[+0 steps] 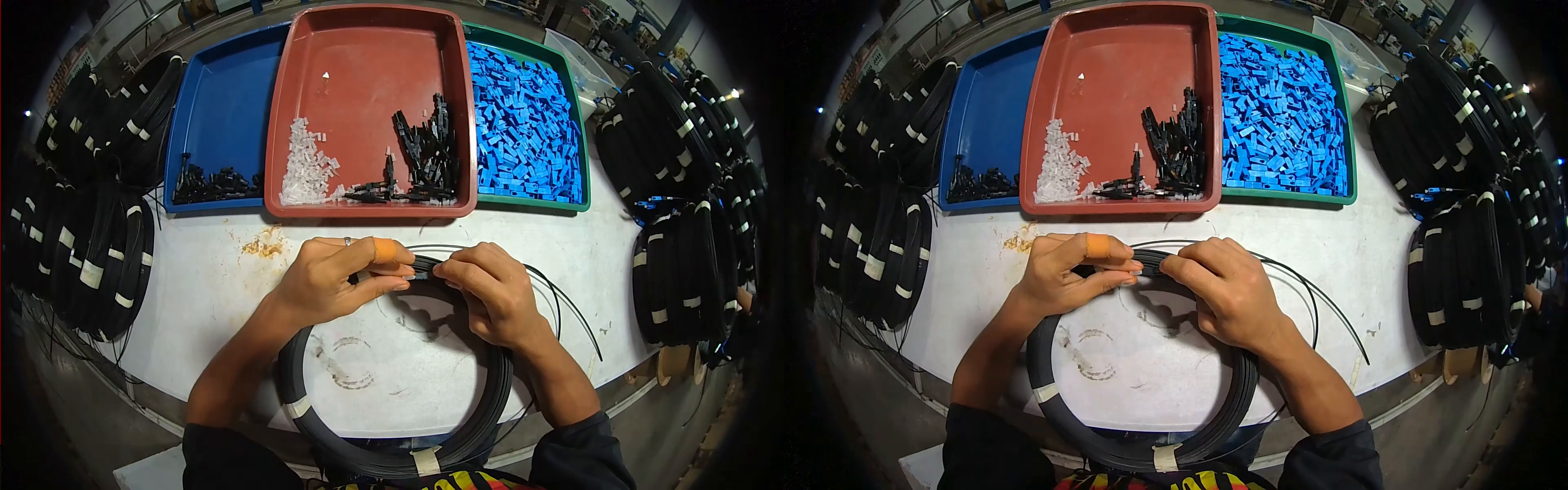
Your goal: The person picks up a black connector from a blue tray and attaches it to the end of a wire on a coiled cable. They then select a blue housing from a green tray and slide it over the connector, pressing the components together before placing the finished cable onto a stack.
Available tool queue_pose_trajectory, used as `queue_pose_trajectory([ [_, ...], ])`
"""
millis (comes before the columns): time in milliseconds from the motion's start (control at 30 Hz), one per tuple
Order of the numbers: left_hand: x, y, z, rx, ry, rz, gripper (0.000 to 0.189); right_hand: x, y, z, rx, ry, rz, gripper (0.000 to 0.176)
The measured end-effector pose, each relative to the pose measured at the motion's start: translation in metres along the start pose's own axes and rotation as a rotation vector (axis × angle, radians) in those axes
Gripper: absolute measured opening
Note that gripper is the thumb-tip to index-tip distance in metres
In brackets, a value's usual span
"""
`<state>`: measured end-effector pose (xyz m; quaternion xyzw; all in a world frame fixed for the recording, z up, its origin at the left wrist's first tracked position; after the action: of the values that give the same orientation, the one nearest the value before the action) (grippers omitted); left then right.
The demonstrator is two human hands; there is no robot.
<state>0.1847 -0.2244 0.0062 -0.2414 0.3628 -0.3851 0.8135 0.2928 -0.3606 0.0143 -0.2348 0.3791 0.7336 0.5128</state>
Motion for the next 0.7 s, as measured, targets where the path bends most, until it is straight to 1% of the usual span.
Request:
queue_pose_trajectory([
  [167, 0.002, -0.002, 0.0, -0.011, 0.045, 0.044, 0.027, 0.0, 0.002, 0.001, -0.014, 0.02, -0.014, 0.037],
  [233, 0.002, 0.0, -0.001, -0.025, 0.031, 0.012, 0.027, 0.001, 0.003, 0.0, -0.015, 0.025, -0.015, 0.037],
  [333, 0.0, 0.002, -0.001, -0.039, 0.009, -0.035, 0.028, 0.004, -0.003, -0.002, 0.044, 0.018, 0.066, 0.037],
  [400, -0.001, 0.002, 0.0, -0.044, 0.001, -0.051, 0.028, 0.009, -0.009, -0.003, 0.103, 0.082, 0.182, 0.042],
  [467, 0.004, -0.004, 0.003, -0.021, 0.062, -0.011, 0.031, 0.011, -0.007, -0.003, 0.071, 0.103, 0.156, 0.043],
  [533, 0.004, -0.004, 0.004, -0.04, 0.074, -0.007, 0.032, 0.014, -0.004, -0.003, 0.038, 0.121, 0.128, 0.043],
  [633, 0.005, -0.001, 0.003, -0.047, 0.105, -0.029, 0.033, 0.014, -0.004, -0.004, 0.059, 0.115, 0.183, 0.043],
  [700, 0.003, 0.0, 0.004, -0.034, 0.121, -0.05, 0.033, 0.015, -0.01, -0.005, 0.131, 0.122, 0.251, 0.042],
])
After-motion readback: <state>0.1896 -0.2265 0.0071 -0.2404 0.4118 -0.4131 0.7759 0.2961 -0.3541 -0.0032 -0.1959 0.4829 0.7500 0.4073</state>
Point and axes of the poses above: each hand's wrist, its own z-axis towards the middle knuckle, its own x-axis out of the palm, y = z × x, the point moved 8 cm from there along z, towards the middle knuckle, and after that the axes turned 6 degrees about -z, right-handed, at the moved point
